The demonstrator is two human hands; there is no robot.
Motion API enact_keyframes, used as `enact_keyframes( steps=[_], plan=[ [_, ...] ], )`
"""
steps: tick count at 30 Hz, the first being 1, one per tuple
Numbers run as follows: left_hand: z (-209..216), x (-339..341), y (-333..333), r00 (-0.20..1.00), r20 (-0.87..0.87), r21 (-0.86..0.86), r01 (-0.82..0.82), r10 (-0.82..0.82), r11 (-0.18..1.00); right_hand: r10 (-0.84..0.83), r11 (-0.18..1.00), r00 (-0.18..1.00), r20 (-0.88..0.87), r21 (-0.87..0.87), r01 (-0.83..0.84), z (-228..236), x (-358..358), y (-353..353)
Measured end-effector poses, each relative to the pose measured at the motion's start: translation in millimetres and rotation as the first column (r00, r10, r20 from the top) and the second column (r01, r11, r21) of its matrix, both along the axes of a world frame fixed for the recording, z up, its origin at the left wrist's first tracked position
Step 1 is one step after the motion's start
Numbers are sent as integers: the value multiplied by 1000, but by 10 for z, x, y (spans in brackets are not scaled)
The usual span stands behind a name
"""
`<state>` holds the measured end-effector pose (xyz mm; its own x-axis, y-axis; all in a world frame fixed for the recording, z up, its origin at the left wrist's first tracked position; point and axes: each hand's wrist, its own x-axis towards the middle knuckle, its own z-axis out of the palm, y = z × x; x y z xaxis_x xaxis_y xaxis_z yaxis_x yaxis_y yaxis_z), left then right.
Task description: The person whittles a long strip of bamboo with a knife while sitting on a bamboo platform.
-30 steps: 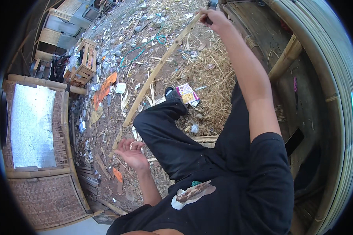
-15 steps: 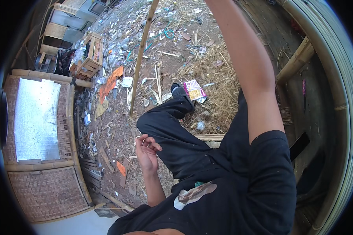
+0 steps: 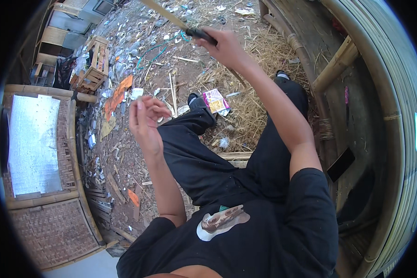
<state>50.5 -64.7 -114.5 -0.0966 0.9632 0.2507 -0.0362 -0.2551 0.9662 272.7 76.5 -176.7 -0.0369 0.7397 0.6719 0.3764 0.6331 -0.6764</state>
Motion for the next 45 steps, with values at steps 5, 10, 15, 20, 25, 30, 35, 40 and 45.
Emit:
enact_keyframes(
  steps=[5,10,15,20,25,30,35,40,45],
  plan=[
    [696,-22,421,956,-133,410,-188,263,892,36,999,999,-13,-23,-36,-167,-91,-135],
    [1624,139,717,942,-199,695,-60,271,717,112,994,994,-18,12,-111,-262,-151,-146],
    [2012,462,611,932,-207,737,-53,299,674,107,994,994,-30,-21,-107,-247,-185,-219],
    [2125,469,797,964,-187,715,2,189,699,106,991,994,10,-78,-105,-251,-131,-353],
    [2207,106,953,736,-21,538,578,-676,613,194,962,976,99,-215,-169,-124,-124,-497],
    [2056,362,646,942,62,619,222,-329,753,209,931,958,195,-339,-134,152,175,-764],
    [1997,286,566,935,88,628,215,-343,748,433,696,895,-106,-592,-407,151,594,-1105],
    [1952,197,453,919,43,608,287,-392,740,213,663,942,-259,-670,-334,353,605,-1477],
    [1859,143,346,733,25,626,518,-679,583,-178,777,929,-324,-626,-69,515,-55,-1803]
  ],
)
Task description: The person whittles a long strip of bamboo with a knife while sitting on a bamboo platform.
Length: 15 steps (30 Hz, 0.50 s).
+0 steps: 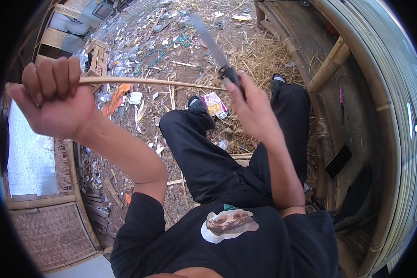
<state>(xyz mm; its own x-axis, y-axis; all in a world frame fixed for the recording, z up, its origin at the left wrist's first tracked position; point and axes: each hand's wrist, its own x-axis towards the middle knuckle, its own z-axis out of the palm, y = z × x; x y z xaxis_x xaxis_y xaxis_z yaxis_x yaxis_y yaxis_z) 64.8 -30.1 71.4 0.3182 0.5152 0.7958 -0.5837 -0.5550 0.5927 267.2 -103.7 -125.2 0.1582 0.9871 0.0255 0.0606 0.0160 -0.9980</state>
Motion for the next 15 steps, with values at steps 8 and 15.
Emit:
enact_keyframes(
  steps=[8,15],
  plan=[
    [-191,80,-325,990,42,60,131,-134,990,22,987,985,170,156,-49,20,-427,-416],
    [-271,94,-495,992,101,76,73,-81,994,142,990,963,231,-48,-134,31,-434,-516]
  ],
)
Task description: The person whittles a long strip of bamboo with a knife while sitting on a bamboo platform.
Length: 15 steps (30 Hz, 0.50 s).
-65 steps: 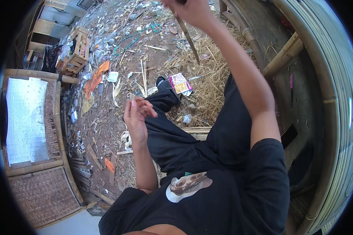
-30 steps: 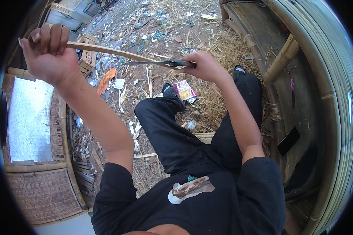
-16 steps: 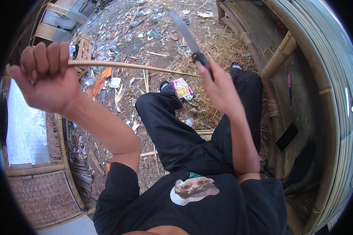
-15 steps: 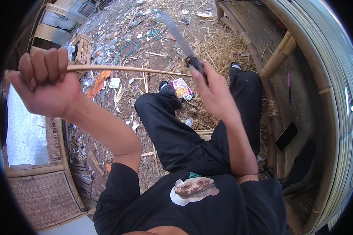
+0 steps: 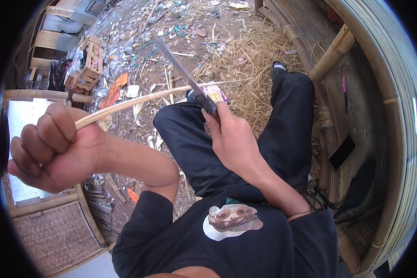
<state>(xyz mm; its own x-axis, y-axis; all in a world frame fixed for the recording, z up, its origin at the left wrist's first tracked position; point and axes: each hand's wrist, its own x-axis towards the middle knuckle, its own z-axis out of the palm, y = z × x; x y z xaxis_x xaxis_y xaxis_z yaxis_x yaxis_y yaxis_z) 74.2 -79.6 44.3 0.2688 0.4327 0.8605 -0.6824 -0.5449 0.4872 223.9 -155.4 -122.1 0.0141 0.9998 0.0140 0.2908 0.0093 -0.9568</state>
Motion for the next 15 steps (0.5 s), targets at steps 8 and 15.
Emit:
enact_keyframes(
  steps=[8,15],
  plan=[
    [-51,45,-30,997,15,11,-81,81,997,1,999,989,148,-38,5,-117,-86,58],
    [-63,137,-71,998,36,-23,-52,52,998,-270,902,953,-134,311,300,251,-17,-20]
  ],
)
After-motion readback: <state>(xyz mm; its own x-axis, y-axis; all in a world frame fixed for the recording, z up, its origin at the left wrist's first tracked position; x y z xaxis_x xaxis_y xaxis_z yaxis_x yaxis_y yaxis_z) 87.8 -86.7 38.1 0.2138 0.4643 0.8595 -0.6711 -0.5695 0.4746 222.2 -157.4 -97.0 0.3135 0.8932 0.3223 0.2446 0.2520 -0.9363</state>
